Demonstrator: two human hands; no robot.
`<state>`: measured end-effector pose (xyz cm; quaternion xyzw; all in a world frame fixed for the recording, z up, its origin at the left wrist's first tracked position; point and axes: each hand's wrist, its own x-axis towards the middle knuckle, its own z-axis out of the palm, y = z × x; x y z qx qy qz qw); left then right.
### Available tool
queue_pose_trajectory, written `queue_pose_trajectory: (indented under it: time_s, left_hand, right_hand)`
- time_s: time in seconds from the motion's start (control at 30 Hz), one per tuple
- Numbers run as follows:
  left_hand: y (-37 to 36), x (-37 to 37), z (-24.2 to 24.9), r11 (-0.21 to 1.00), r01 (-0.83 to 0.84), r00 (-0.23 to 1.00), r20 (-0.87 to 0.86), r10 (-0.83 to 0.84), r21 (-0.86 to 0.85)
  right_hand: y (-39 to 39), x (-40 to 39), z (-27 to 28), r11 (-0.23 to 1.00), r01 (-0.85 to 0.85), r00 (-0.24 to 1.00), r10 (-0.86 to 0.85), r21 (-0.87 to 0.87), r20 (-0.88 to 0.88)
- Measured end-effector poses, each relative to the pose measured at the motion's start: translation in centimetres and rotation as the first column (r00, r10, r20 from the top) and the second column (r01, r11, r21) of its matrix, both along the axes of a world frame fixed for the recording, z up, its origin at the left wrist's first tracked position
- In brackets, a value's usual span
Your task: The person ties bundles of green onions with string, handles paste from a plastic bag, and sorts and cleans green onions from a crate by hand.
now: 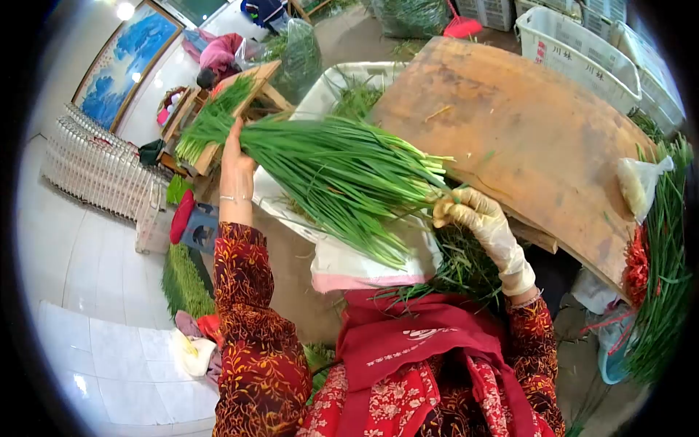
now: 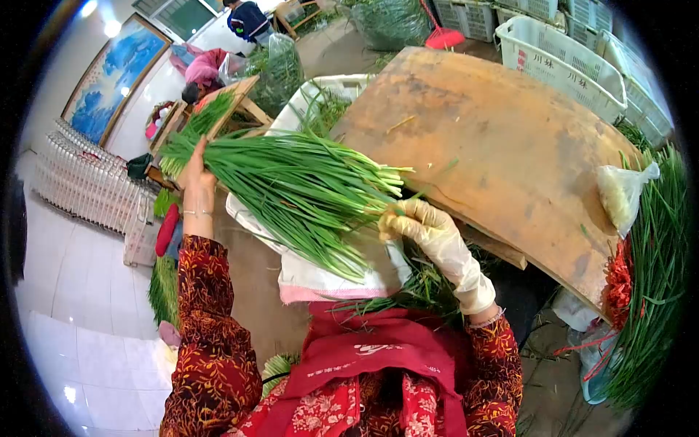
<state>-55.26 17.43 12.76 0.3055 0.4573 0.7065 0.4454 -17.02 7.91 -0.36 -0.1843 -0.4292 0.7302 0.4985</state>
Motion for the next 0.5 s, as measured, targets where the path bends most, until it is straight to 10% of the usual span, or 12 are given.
queue_pose_trajectory:
  time_s: [0.17, 0.33, 0.37, 0.43, 0.5]
  left_hand:
    - [-3.3, -4.5, -5.7, 0.992, -0.117, 0.981, -0.150, 0.121, 0.037]
    - [-2.2, -12.5, -10.2, 0.961, -0.238, 0.946, 0.191, 0.263, -0.143]
    - [-2.4, -13.1, -10.8, 0.958, -0.233, 0.938, 0.221, 0.267, -0.166]
    - [-5.0, -9.3, -8.8, 0.960, -0.235, 0.945, 0.194, 0.262, -0.154]
    - [-6.1, -7.9, -8.4, 0.970, -0.225, 0.974, 0.005, 0.226, -0.093]
  right_hand:
    - [-2.1, 1.1, -2.1, 0.994, 0.078, 0.971, -0.057, -0.082, 0.233]
    - [-5.0, 6.0, -6.2, 0.974, 0.225, 0.849, -0.178, -0.035, 0.497]
    - [-5.4, 7.8, -8.9, 0.926, 0.329, 0.736, -0.129, -0.186, 0.665]
    - [-5.2, 9.4, -12.1, 1.000, -0.012, -0.117, -0.007, 0.005, 0.993]
    - [-4.7, 5.9, -5.3, 0.999, -0.033, -0.185, 0.001, -0.007, 0.983]
